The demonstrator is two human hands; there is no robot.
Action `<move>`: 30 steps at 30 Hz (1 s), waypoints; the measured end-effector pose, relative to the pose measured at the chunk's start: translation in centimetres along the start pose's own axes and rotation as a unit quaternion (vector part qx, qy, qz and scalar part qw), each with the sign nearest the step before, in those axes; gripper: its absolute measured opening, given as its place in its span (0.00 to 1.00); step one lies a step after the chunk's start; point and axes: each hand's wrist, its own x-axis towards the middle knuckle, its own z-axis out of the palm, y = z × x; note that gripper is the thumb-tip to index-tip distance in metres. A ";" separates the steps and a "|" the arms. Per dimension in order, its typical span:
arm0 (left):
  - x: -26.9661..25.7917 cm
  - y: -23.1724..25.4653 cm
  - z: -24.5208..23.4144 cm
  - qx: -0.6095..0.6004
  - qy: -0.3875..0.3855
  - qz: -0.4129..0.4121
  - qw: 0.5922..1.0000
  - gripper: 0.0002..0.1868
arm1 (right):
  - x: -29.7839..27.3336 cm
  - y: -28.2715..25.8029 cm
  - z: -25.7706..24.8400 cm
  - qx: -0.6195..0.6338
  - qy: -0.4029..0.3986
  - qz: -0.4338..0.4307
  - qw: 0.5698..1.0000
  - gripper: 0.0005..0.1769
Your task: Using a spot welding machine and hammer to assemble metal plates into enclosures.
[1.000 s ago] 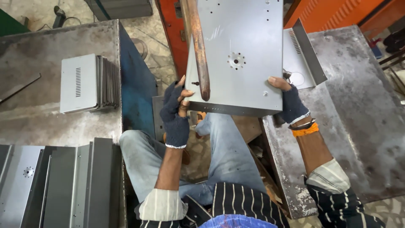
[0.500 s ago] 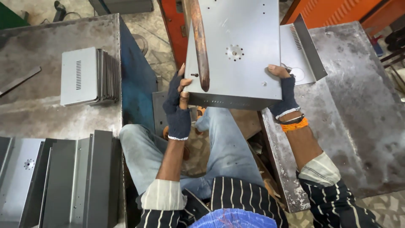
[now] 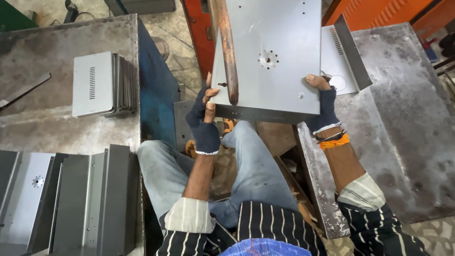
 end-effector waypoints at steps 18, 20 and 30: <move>-0.3 1.1 0.3 0.097 -0.002 -0.087 0.991 0.17 | 1.1 -3.2 2.0 -0.033 -0.025 0.053 0.998 0.26; -0.7 0.8 0.5 0.165 -0.087 0.064 0.980 0.27 | 1.2 -4.0 2.1 -0.040 -0.046 0.075 0.995 0.29; -2.3 0.4 2.4 0.047 -0.021 -0.015 0.999 0.32 | 5.6 -4.5 0.4 -0.063 -0.126 0.101 0.985 0.30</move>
